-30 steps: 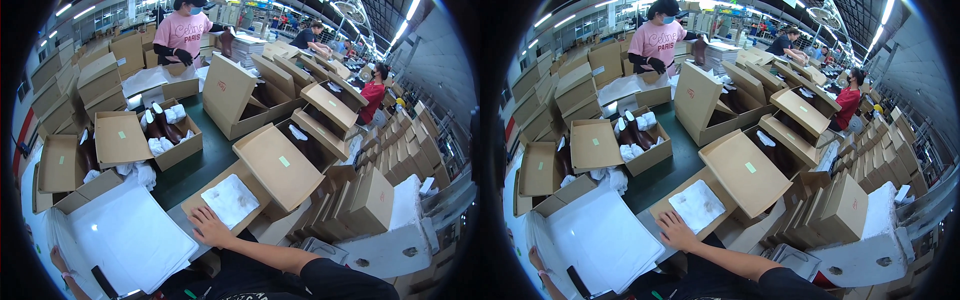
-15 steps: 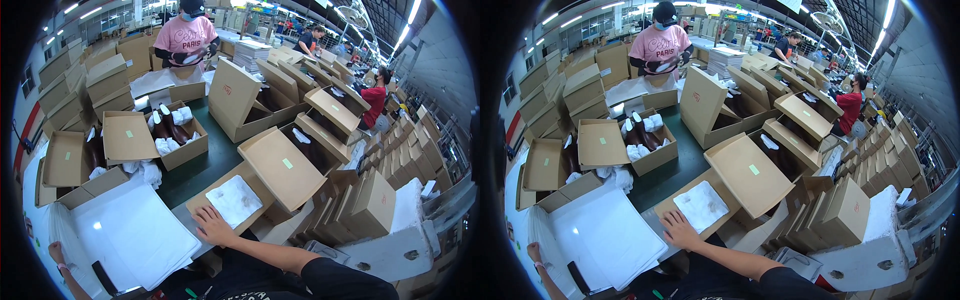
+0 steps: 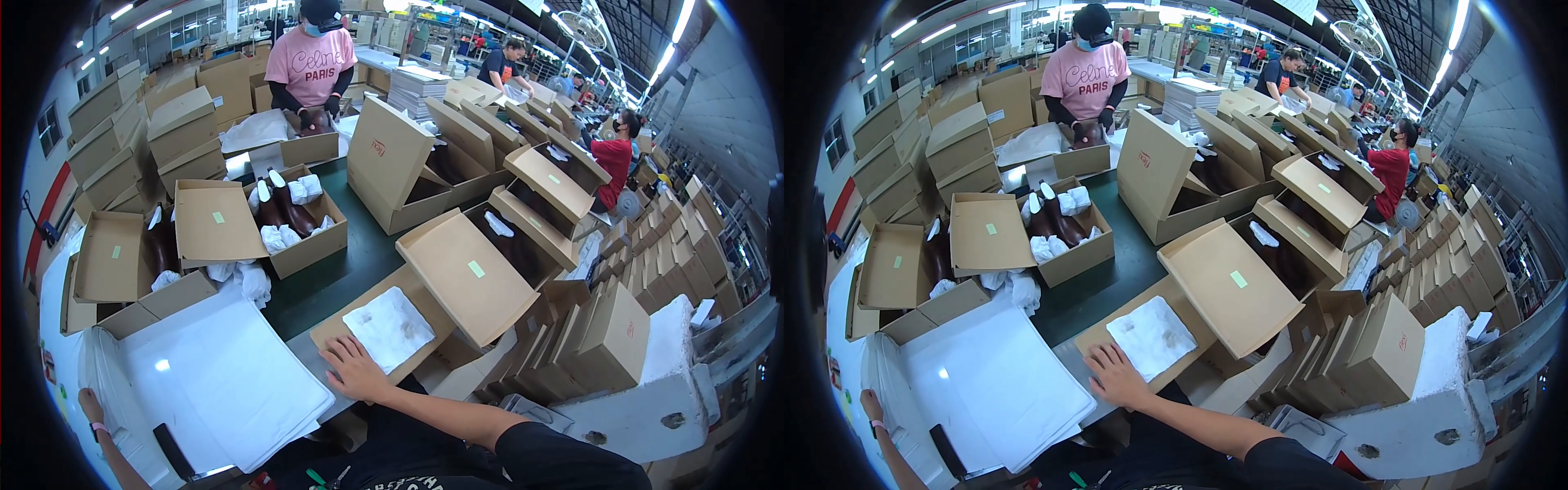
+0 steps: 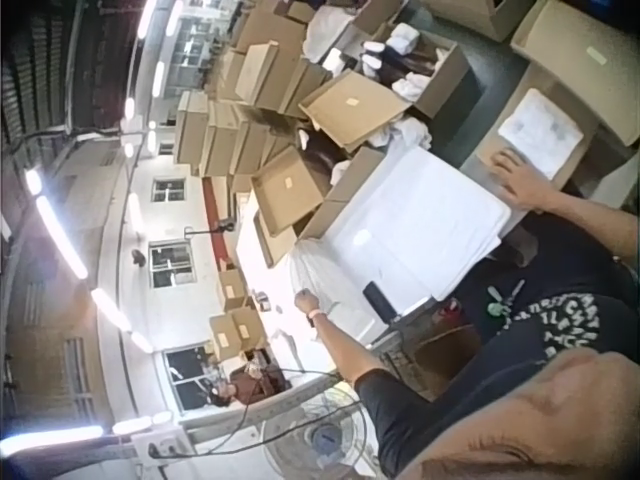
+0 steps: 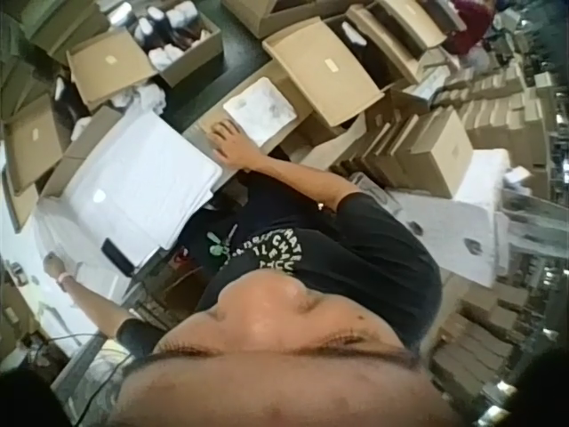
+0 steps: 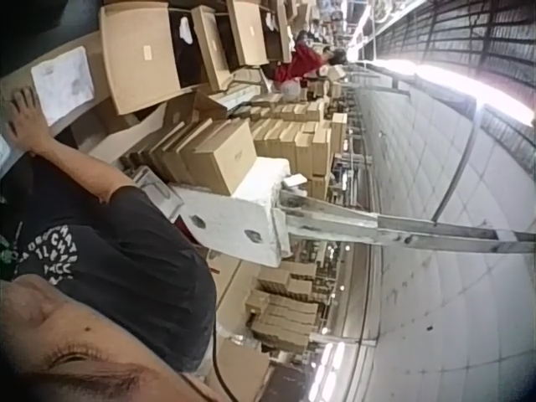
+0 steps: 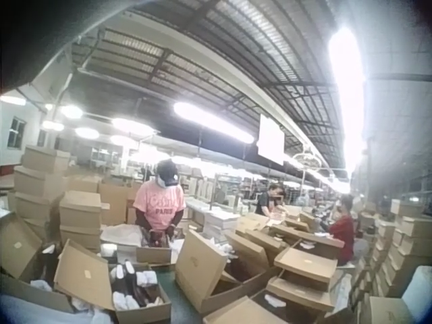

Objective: The recorder is wrapping stuffing or protective paper and placing it into shoe boxes as part of a manufacturing or packaging line.

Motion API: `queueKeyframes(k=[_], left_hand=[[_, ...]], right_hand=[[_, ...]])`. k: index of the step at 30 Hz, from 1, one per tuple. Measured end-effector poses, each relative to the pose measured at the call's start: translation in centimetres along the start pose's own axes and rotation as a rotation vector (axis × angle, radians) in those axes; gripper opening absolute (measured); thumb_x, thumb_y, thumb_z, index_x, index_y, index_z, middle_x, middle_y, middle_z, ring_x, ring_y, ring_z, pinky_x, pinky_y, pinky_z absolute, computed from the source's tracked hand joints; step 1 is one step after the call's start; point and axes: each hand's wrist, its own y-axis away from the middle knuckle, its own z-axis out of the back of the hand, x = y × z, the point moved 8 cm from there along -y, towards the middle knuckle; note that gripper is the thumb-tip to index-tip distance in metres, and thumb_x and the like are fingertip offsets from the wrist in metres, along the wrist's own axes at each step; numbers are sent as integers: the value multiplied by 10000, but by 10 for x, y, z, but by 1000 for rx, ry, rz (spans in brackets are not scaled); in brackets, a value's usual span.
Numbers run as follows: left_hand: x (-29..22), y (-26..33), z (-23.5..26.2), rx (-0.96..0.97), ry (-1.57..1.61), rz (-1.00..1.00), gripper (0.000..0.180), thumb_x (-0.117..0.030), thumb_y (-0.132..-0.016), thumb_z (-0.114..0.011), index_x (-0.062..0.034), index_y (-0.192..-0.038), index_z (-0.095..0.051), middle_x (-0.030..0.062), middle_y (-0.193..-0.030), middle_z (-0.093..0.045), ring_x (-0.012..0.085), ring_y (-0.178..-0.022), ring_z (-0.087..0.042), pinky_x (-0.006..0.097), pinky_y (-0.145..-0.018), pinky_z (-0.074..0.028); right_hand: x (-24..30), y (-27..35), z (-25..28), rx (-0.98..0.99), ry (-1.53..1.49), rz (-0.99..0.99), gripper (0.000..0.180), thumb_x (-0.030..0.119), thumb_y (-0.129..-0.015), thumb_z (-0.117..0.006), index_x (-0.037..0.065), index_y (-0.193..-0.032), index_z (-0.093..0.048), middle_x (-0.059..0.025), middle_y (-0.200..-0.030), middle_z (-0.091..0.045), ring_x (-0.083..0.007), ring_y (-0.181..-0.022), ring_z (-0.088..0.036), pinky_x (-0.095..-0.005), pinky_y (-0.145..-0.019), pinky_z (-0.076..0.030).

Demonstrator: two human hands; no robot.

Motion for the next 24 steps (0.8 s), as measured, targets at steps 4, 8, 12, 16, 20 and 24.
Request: queueKeyframes(k=[4, 8, 12, 16, 20, 24], left_hand=[[-13, 1, 12, 40, -68, -1, 508, -242, -1115, -697, 17, -1530, -560, 198, -1478, -678, 417, -1408, -630, 553, -1212, -491], [-5, 4, 40, -97, -24, 68, 431, -248, -1125, -677, 36, -1443, -613, 221, -1410, -705, 413, -1335, -662, 527, -1155, -509], [11, 25, 37, -207, 43, 126, 380, -255, -1135, -656, 54, -1356, -665, 244, -1341, -732, 409, -1262, -695, 501, -1098, -528], [52, 28, 70, -365, 50, 206, 365, -261, -1145, -636, 73, -1269, -718, 267, -1273, -759, 404, -1189, -728, 475, -1040, -546], [45, 60, 68, -500, 111, 186, 408, -293, -1164, -600, 83, -1269, -716, 276, -1267, -756, 414, -1179, -719, 463, -1053, -534], [-90, 109, 10, -501, 486, 54, 434, -286, -1169, -609, 64, -1424, -631, 215, -1384, -700, 358, -1293, -653, 432, -1176, -459]], right_hand=[[2, 0, 2, -16, -9, 19, 511, 309, -1020, -677, 51, -1454, -595, -196, -1553, -525, -419, -1501, -449, -553, -1327, -312], [4, 1, 0, -22, -24, 19, 500, 311, -1019, -681, 57, -1443, -602, -192, -1540, -530, -414, -1495, -454, -552, -1330, -311], [-1, 2, 1, -11, -3, 7, 491, 311, -1018, -682, 61, -1434, -606, -191, -1525, -535, -410, -1487, -459, -551, -1331, -310], [8, -1, 3, -36, -52, 32, 494, 315, -1016, -685, 59, -1431, -606, -190, -1515, -538, -409, -1480, -463, -550, -1331, -311], [9, 0, 2, -49, -27, 45, 489, 317, -1014, -695, 55, -1419, -612, -195, -1513, -539, -409, -1479, -467, -545, -1331, -311], [-5, -3, -1, 101, 51, -8, 545, 270, -1000, -726, 56, -1479, -577, -207, -1510, -542, -410, -1477, -476, -540, -1325, -312]])
